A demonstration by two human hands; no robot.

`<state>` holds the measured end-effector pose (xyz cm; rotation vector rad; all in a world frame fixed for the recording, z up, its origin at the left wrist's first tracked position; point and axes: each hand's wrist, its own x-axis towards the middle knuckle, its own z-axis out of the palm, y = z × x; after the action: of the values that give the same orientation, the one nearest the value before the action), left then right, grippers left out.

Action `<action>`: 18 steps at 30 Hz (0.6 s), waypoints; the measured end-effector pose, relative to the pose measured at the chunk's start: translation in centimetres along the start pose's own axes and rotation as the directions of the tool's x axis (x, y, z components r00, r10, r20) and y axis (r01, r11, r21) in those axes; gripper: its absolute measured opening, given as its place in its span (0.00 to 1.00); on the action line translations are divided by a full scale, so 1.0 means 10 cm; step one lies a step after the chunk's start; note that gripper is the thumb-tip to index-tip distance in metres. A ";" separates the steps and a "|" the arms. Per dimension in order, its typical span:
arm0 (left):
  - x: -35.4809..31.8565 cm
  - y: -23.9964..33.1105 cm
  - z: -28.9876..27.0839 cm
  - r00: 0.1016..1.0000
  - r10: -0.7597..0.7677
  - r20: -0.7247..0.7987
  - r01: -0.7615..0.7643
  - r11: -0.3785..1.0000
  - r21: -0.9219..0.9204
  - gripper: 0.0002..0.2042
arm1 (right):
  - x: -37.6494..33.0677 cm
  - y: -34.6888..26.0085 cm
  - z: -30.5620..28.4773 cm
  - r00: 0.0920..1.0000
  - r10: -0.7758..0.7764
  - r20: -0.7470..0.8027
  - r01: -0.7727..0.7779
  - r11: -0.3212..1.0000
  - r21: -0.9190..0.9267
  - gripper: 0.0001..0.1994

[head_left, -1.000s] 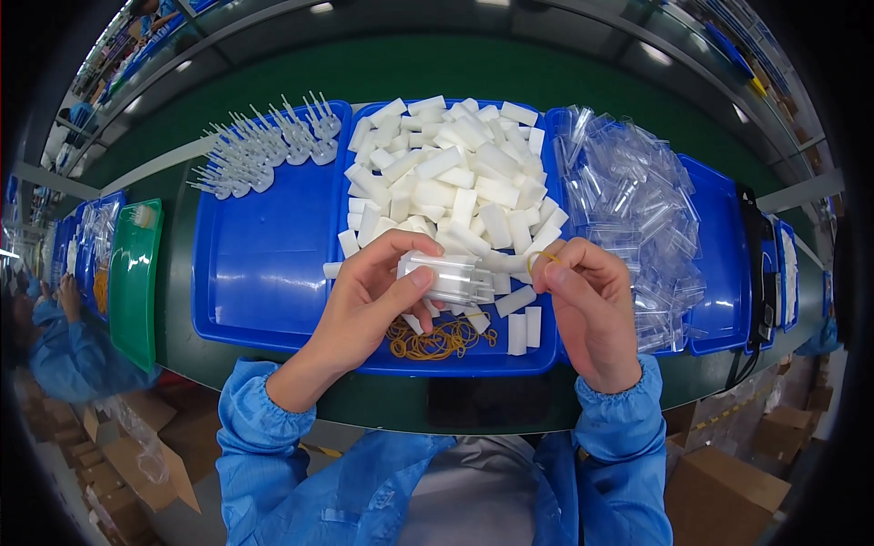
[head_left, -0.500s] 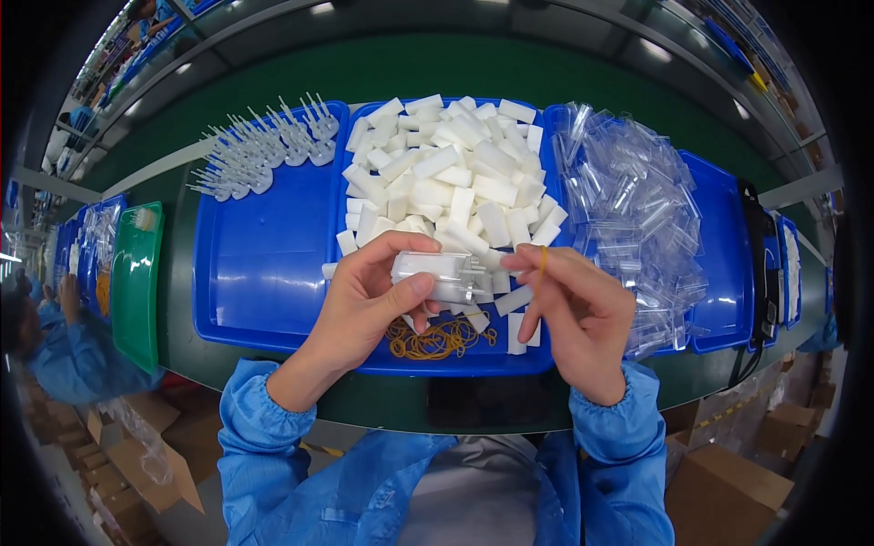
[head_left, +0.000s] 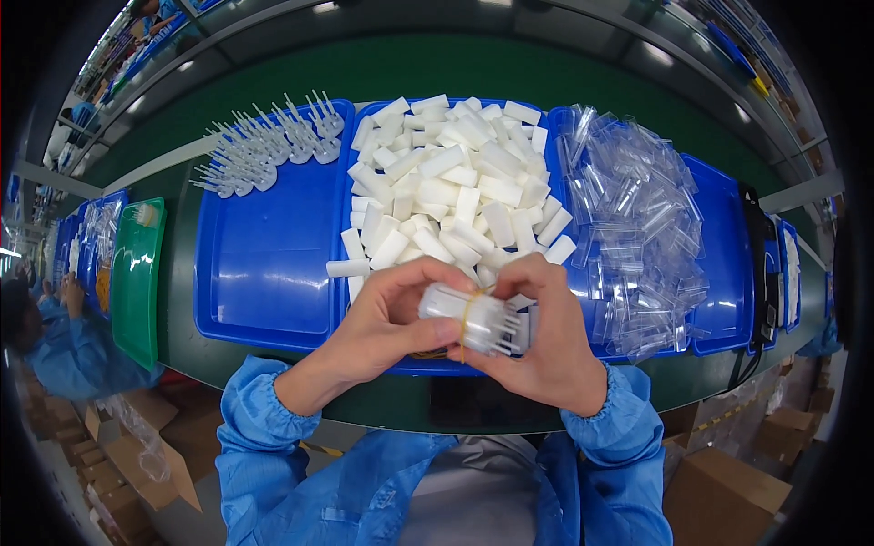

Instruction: The person assembles parts by placing foam blocks and plastic sleeves onto a pronged base, securing the assembly with a rubber band, and placing the finished unit onto a tray.

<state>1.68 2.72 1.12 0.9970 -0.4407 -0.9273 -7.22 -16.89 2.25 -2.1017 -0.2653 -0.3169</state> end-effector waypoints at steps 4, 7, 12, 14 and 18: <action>-0.02 0.15 -0.01 0.981 0.154 -0.117 -0.181 0.943 -0.281 0.20 | 0.05 -0.08 0.02 0.987 -0.093 0.133 0.113 0.981 -0.156 0.17; 0.02 0.24 -0.04 0.890 0.297 -0.345 -0.345 0.934 -0.087 0.16 | 0.05 -0.11 0.07 0.946 -0.224 0.235 0.206 0.974 0.098 0.11; 0.14 0.09 0.12 0.866 0.190 -0.462 -0.276 0.953 -0.126 0.15 | 0.08 -0.37 0.01 0.853 -0.486 0.189 0.479 0.874 0.086 0.13; 0.14 0.06 0.29 0.895 0.051 -0.443 -0.195 0.938 -0.288 0.16 | 0.01 -0.44 0.04 0.847 -0.510 0.150 0.525 0.846 -0.090 0.11; 0.09 -0.04 0.60 0.921 -0.022 -0.390 -0.136 0.918 -0.373 0.17 | -0.10 -0.32 0.05 0.591 -0.804 0.062 0.661 0.439 -0.609 0.10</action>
<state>-2.19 -1.22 3.68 0.7632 0.0554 -0.7030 -9.06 -14.90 4.25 -2.3774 -1.0957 -1.3410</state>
